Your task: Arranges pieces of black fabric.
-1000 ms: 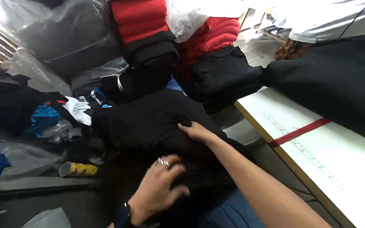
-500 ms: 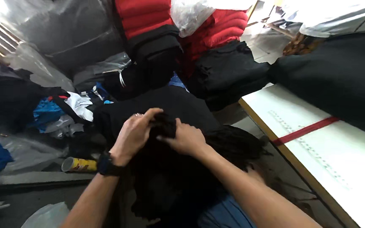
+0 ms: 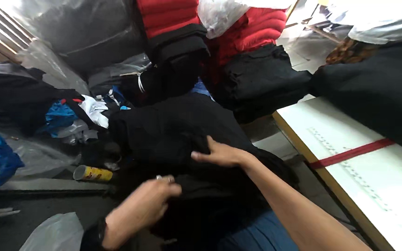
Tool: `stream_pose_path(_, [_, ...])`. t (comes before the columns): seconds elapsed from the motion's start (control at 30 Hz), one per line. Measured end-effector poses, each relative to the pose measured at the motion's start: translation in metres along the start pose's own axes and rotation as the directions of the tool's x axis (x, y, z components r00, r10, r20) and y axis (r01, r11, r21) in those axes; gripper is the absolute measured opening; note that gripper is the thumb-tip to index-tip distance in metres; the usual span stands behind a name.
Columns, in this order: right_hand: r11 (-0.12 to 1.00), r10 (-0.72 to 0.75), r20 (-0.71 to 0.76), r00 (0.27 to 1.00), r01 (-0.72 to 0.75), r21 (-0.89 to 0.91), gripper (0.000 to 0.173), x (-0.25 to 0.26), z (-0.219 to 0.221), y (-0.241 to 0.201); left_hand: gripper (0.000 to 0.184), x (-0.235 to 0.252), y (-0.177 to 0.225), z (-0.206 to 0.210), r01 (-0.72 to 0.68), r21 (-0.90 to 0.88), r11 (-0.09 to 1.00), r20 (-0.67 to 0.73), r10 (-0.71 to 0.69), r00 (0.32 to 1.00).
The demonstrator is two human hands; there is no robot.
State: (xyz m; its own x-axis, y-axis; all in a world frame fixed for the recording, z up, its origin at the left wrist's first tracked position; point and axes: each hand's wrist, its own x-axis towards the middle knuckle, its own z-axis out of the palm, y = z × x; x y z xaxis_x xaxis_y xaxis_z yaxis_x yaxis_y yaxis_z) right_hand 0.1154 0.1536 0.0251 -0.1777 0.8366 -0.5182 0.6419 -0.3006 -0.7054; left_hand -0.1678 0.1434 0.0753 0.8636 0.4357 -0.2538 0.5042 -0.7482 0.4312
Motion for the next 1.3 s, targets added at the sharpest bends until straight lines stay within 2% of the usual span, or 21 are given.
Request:
stream_pose_path(0.07, [0.992, -0.034, 0.04, 0.999, 0.039, -0.122, 0.14, -0.018, 0.008, -0.022, 0.033, 0.029, -0.018, -0.039, -0.097, -0.003, 0.995, -0.159, 0.095, 0.983])
stream_pose_path(0.13, [0.972, 0.074, -0.041, 0.996, -0.082, -0.222, 0.14, -0.03, 0.015, -0.047, 0.038, 0.066, -0.035, -0.055, -0.094, 0.028, 0.995, -0.317, 0.098, 0.943])
stream_pose_path(0.2, [0.964, 0.169, -0.246, 0.954, -0.212, -0.16, 0.114, -0.018, 0.018, -0.041, 0.037, 0.097, -0.038, -0.04, -0.016, 0.144, 0.989, -0.551, 0.093, 0.829])
stream_pose_path(0.27, [0.95, 0.304, -0.286, 0.909, -0.312, 0.017, 0.088, 0.003, 0.008, -0.018, 0.031, 0.106, -0.023, -0.009, -0.002, 0.194, 0.981, -0.705, 0.141, 0.695])
stream_pose_path(0.3, [0.941, 0.34, -0.267, 0.902, -0.326, 0.095, 0.085, 0.012, 0.001, -0.008, 0.028, 0.099, -0.011, 0.009, -0.056, 0.165, 0.985, -0.704, 0.158, 0.692])
stream_pose_path(0.37, [0.93, 0.358, -0.207, 0.91, -0.329, 0.161, 0.086, 0.025, -0.007, 0.003, 0.038, 0.066, 0.007, 0.052, -0.107, 0.096, 0.99, -0.528, 0.141, 0.838])
stream_pose_path(0.43, [0.93, 0.348, -0.159, 0.924, -0.318, 0.186, 0.087, 0.033, -0.01, 0.008, 0.06, 0.028, 0.009, 0.088, -0.011, 0.096, 0.995, -0.223, 0.032, 0.974])
stream_pose_path(0.53, [0.947, 0.311, -0.167, 0.936, -0.291, 0.137, 0.089, 0.031, -0.008, 0.008, 0.072, -0.013, 0.002, 0.076, 0.143, 0.087, 0.986, 0.132, -0.153, 0.979])
stream_pose_path(0.6, [0.975, 0.224, -0.132, 0.966, -0.22, 0.043, 0.098, 0.021, -0.002, 0.004, 0.047, -0.022, -0.003, 0.047, 0.098, 0.045, 0.994, 0.176, -0.104, 0.979])
stream_pose_path(0.63, [0.985, 0.169, -0.088, 0.982, -0.17, 0.002, 0.107, 0.013, -0.001, 0.0, 0.024, -0.018, -0.006, 0.026, 0.067, 0.023, 0.997, 0.14, -0.07, 0.988])
stream_pose_path(0.67, [0.991, 0.13, -0.037, 0.991, -0.131, -0.029, 0.117, 0.005, -0.001, -0.006, 0.013, -0.008, -0.009, 0.004, 0.038, 0.005, 0.999, 0.078, -0.038, 0.996])
stream_pose_path(0.77, [0.988, 0.091, 0.009, 0.996, -0.089, -0.127, 0.135, -0.016, 0.003, -0.037, 0.032, 0.038, -0.031, -0.05, -0.042, 0.007, 0.999, -0.177, 0.043, 0.983])
stream_pose_path(0.83, [0.972, 0.141, -0.123, 0.982, -0.161, -0.172, 0.125, -0.02, 0.008, -0.053, 0.037, 0.076, -0.048, -0.052, -0.01, 0.11, 0.994, -0.405, 0.054, 0.913])
stream_pose_path(0.9, [0.957, 0.232, -0.252, 0.939, -0.267, -0.113, 0.098, -0.004, 0.01, -0.039, 0.032, 0.103, -0.047, -0.028, 0.056, 0.236, 0.97, -0.647, 0.114, 0.754])
stream_pose_path(0.97, [0.948, 0.317, -0.239, 0.918, -0.316, 0.046, 0.088, 0.018, 0.0, -0.011, 0.029, 0.104, -0.027, 0.004, -0.004, 0.246, 0.969, -0.734, 0.189, 0.653])
stream_pose_path(1.0, [0.945, 0.325, -0.22, 0.92, -0.311, 0.099, 0.085, 0.027, -0.006, -0.001, 0.028, 0.094, -0.012, 0.023, -0.08, 0.201, 0.976, -0.712, 0.202, 0.673])
stream_pose_path(1.03, [0.944, 0.325, -0.19, 0.926, -0.306, 0.123, 0.084, 0.033, -0.011, 0.005, 0.031, 0.079, 0.002, 0.045, -0.135, 0.15, 0.979, -0.631, 0.2, 0.75])
stream_pose_path(1.1, [0.944, 0.322, -0.126, 0.938, -0.308, 0.12, 0.082, 0.042, -0.019, 0.008, 0.054, 0.046, 0.016, 0.087, -0.075, 0.121, 0.99, -0.36, 0.114, 0.926])
stream_pose_path(1.13, [0.943, 0.324, -0.101, 0.941, -0.313, 0.115, 0.081, 0.044, -0.022, 0.007, 0.062, 0.033, 0.016, 0.1, -0.007, 0.114, 0.993, -0.25, 0.035, 0.968])
stream_pose_path(1.23, [0.947, 0.311, -0.081, 0.947, -0.302, 0.106, 0.079, 0.048, -0.023, 0.01, 0.072, 0.001, 0.01, 0.098, 0.096, 0.135, 0.986, -0.048, -0.09, 0.995])
stream_pose_path(1.3, [0.961, 0.268, -0.104, 0.958, -0.257, 0.104, 0.079, 0.047, -0.019, 0.013, 0.057, -0.01, 0.012, 0.076, 0.059, 0.112, 0.992, 0.074, -0.068, 0.995])
